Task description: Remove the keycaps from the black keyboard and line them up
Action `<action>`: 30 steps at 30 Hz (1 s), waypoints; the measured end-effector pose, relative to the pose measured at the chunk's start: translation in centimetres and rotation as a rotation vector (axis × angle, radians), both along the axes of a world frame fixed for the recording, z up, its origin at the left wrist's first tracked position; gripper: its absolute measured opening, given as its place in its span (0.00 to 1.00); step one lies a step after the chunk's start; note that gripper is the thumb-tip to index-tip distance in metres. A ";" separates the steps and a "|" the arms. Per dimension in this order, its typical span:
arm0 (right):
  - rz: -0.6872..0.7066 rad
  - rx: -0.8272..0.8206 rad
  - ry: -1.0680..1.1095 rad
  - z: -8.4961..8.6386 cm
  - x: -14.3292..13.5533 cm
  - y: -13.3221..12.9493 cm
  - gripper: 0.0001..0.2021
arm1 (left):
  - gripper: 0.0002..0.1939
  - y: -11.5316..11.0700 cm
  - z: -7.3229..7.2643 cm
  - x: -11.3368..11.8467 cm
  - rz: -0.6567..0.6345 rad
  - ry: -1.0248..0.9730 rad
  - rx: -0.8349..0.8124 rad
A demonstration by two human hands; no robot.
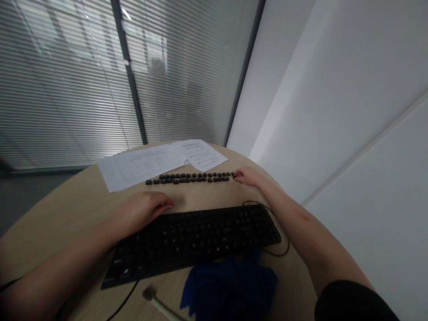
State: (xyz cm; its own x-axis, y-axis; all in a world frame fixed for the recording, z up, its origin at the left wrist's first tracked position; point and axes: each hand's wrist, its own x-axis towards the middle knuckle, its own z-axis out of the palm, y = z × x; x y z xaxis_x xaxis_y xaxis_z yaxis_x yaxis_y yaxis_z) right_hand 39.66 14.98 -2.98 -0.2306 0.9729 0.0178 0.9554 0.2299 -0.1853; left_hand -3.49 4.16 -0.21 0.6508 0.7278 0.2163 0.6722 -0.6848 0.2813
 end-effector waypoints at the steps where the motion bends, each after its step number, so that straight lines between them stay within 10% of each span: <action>1: 0.001 -0.002 -0.003 0.0 -0.1 0.1 0.10 | 0.17 0.0 -0.1 0.0 0.000 -0.008 0.006; 30: -0.036 0.117 0.014 2.1 -1.8 -2.1 0.12 | 0.18 -0.5 0.3 0.0 -0.037 -0.041 -0.085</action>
State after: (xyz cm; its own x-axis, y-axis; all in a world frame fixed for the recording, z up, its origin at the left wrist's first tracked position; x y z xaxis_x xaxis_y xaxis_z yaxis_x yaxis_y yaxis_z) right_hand 37.88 12.92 -0.84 -0.1949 0.9716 0.1344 0.9609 0.2166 -0.1723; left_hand -3.50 3.65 0.09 0.6698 0.7201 0.1815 0.6335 -0.6816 0.3663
